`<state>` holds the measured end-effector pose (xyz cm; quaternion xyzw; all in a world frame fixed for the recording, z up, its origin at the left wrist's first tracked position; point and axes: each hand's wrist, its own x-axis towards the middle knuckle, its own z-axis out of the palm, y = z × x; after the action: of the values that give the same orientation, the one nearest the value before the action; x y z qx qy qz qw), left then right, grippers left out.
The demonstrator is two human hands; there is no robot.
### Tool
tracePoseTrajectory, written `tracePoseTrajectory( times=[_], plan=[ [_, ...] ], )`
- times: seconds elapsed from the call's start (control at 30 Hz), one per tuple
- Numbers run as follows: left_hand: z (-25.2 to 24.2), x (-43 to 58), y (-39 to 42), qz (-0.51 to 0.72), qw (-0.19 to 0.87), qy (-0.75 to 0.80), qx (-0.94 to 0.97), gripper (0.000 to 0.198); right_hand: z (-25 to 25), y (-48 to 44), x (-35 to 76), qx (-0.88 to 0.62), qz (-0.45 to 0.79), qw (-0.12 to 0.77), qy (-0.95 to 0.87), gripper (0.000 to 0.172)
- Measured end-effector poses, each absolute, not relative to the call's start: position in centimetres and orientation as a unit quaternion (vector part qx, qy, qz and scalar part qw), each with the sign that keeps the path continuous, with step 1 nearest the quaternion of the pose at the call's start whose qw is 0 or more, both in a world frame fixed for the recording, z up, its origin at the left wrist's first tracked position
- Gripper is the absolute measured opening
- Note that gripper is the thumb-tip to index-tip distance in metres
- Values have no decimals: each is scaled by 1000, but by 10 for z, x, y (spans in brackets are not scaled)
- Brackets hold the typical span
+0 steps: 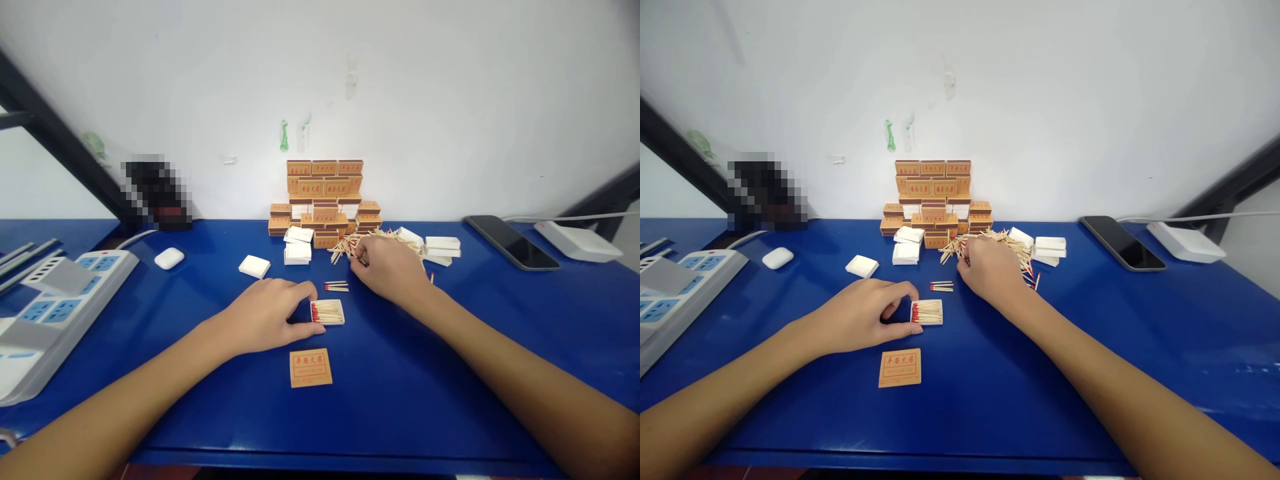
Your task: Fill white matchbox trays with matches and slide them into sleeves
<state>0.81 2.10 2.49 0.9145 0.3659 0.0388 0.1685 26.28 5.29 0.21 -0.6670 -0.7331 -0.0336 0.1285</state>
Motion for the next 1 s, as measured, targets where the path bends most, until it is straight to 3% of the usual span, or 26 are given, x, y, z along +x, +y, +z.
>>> tracePoseTrajectory(
  times=[0.17,0.43,0.73,1.0],
  plan=[
    [25,8,21,35,168,371,913,38,12,48,270,-681,-23,73,-728,15],
    [23,8,22,38,163,366,916,38,17,45,276,-669,5,112,-734,11],
    [24,7,21,35,160,368,915,39,17,44,277,-681,4,43,-731,18],
    [22,8,22,36,164,368,914,39,19,43,275,-676,-33,55,-734,14]
  ],
)
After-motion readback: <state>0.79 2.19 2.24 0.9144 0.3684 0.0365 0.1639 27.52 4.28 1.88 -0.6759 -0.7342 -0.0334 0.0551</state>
